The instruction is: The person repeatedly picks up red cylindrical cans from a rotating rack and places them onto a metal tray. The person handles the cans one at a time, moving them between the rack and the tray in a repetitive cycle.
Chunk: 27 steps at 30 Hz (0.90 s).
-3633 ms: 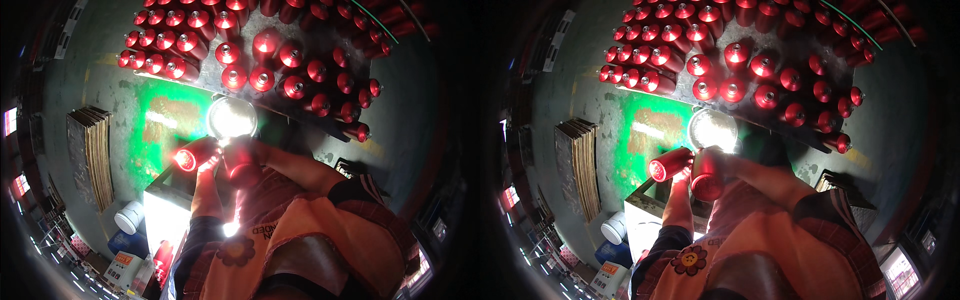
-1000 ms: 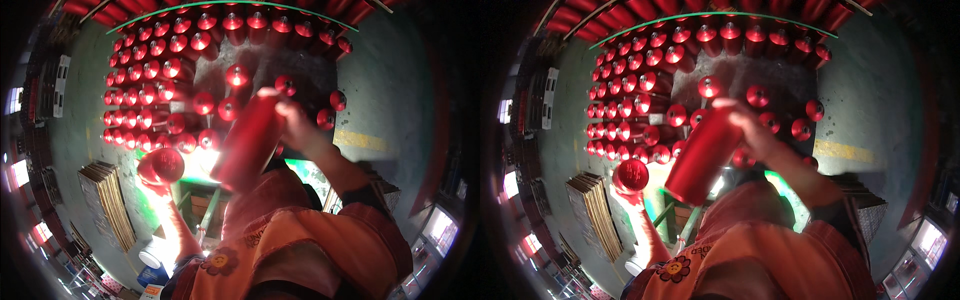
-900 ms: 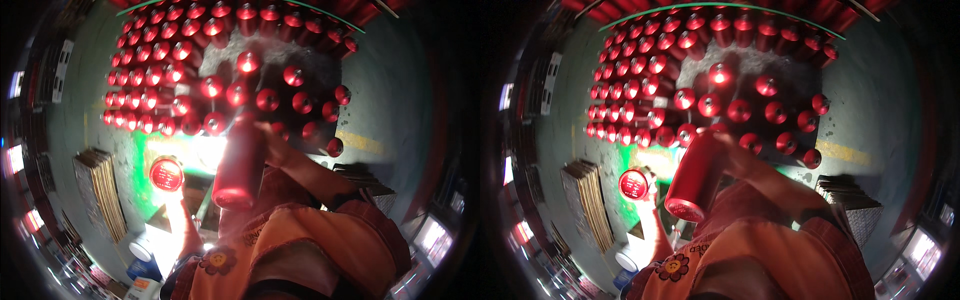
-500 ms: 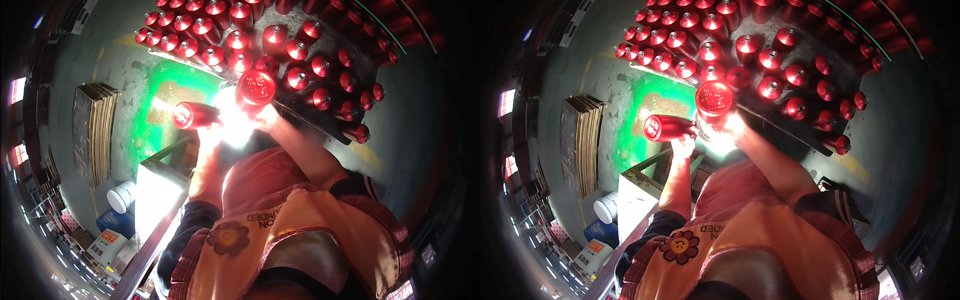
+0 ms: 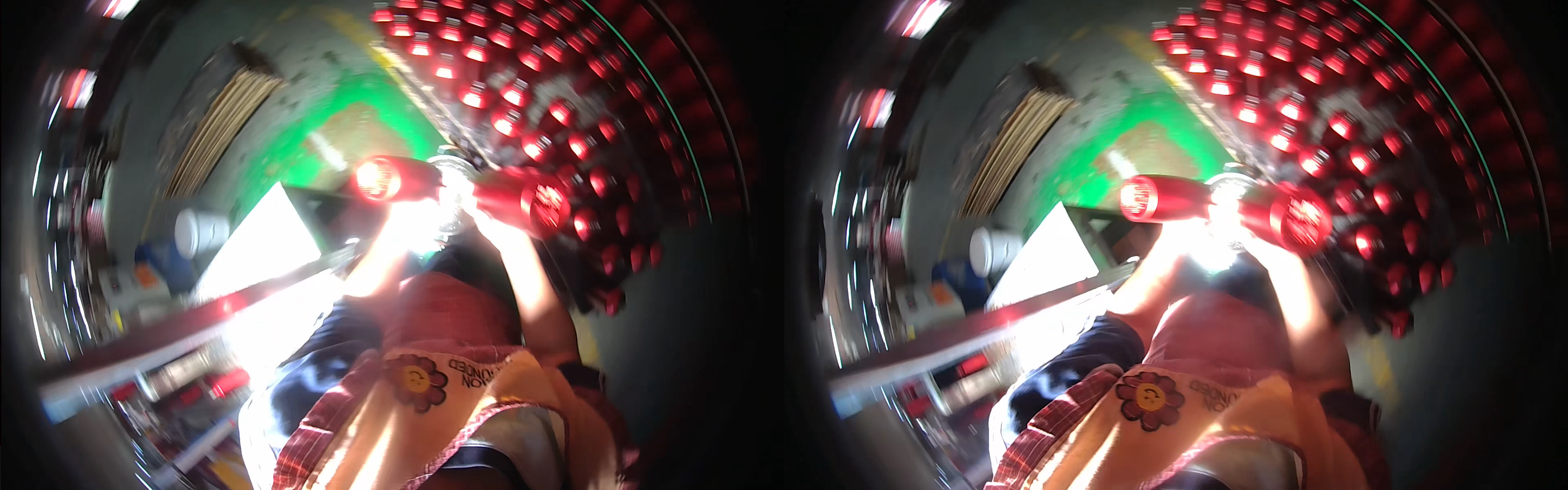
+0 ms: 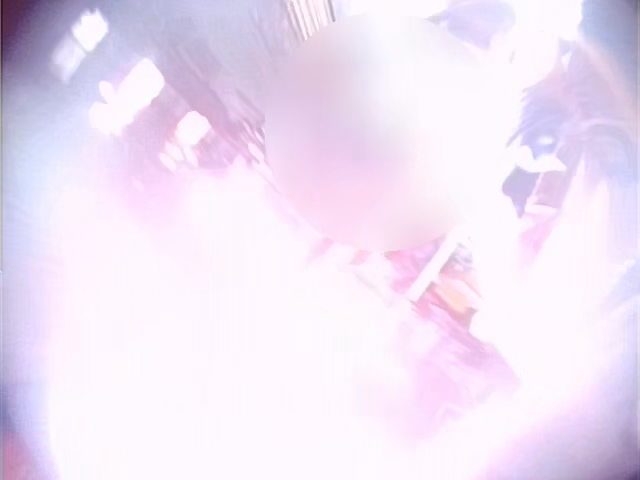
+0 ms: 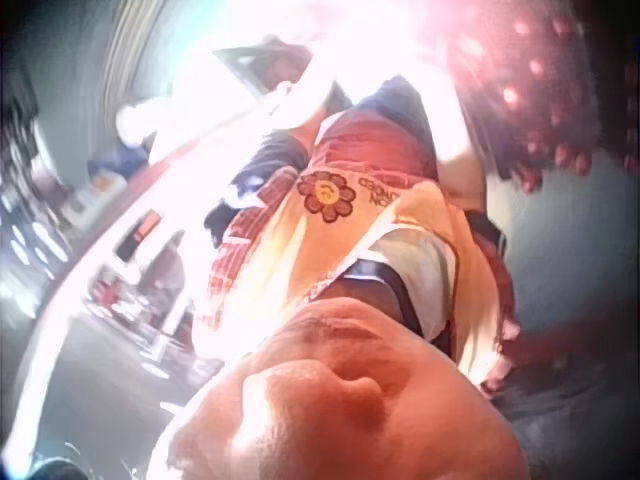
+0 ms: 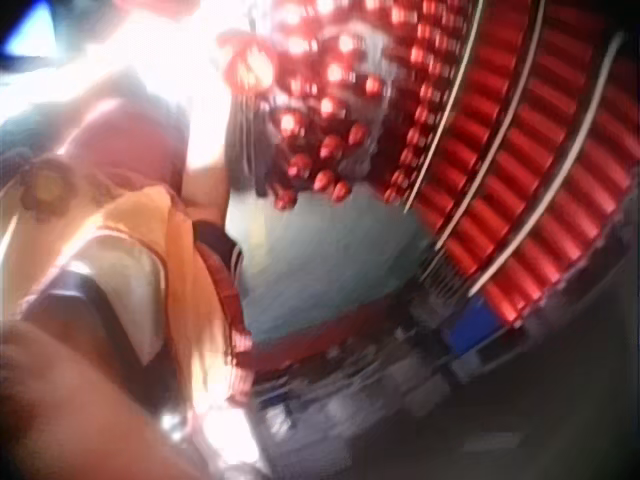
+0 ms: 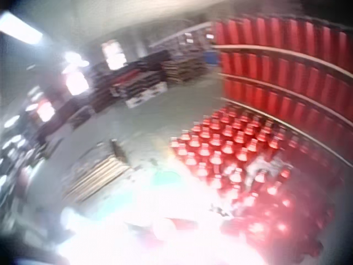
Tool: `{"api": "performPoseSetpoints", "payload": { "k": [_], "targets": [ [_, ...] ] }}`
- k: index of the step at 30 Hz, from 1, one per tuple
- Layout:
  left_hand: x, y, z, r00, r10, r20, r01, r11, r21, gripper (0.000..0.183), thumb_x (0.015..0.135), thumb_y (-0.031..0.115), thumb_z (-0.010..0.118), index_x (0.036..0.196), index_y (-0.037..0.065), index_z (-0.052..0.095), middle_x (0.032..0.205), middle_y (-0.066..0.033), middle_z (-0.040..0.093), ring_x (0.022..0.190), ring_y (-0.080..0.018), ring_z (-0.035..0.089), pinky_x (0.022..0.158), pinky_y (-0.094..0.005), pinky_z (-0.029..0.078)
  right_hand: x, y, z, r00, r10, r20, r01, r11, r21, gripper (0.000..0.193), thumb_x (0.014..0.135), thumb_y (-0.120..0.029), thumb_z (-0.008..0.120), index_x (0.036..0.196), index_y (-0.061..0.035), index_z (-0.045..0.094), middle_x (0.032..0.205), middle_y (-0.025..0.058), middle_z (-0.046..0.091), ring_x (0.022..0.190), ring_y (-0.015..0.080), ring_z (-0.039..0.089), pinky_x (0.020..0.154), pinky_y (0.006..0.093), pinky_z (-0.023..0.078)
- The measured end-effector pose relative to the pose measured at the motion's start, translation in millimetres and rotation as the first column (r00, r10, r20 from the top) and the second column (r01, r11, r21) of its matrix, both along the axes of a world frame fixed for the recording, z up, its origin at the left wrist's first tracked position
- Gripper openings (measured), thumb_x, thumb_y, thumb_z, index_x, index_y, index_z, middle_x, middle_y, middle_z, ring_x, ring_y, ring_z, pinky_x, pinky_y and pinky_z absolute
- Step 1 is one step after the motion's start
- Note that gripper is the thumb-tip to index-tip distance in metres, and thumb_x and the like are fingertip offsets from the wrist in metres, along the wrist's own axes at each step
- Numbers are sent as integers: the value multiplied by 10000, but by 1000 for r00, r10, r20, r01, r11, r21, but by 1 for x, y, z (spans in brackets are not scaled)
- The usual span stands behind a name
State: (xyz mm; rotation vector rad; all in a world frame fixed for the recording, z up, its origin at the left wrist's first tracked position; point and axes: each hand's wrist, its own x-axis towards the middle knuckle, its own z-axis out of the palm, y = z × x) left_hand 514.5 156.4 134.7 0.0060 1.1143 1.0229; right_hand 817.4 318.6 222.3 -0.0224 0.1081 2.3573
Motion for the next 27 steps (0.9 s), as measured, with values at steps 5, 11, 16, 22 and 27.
{"api": "performPoseSetpoints", "payload": {
  "k": [5,11,16,22,27],
  "targets": [
    [28,-154,4,982,57,-178,-86,984,-156,514,947,386,565,1257,-24,541,1237,-224,559,1147,-313,539,869,-412,556,45,-68,9,981,168,-92,-173,984,-46,491,983,-319,513,1355,-6,447,1339,183,466,1129,382,514,870,487,543],
    [62,-272,48,982,87,-168,-101,992,-76,483,952,370,567,1239,-19,561,1205,-208,588,1127,-284,561,870,-393,551,67,-202,21,913,258,-317,-310,943,-124,540,964,-320,570,1392,-14,447,1415,223,374,1276,435,402,956,545,489],
    [8,-337,151,966,136,-220,-83,969,232,458,956,356,570,1224,-15,579,1179,-194,613,1110,-260,580,871,-378,547,79,-296,41,888,391,-243,-437,881,-181,622,952,-416,576,1414,-26,426,1424,242,373,1261,461,413,947,577,476],
    [-141,-426,329,565,559,-607,-187,803,566,365,943,344,600,1151,55,683,1138,-75,674,1050,-170,627,913,-363,520,73,-324,54,749,646,-150,-663,728,-177,544,1027,-537,335,1436,-195,444,1436,256,391,1332,447,365,1003,612,430],
    [-273,-470,365,-144,496,-856,-309,799,515,355,881,283,705,1185,99,694,1125,-67,702,1044,-168,659,918,-306,514,-14,-363,66,825,559,80,-565,811,155,513,1002,-524,412,1278,-134,598,1355,255,492,1195,422,530,887,539,548]
  ]
}}
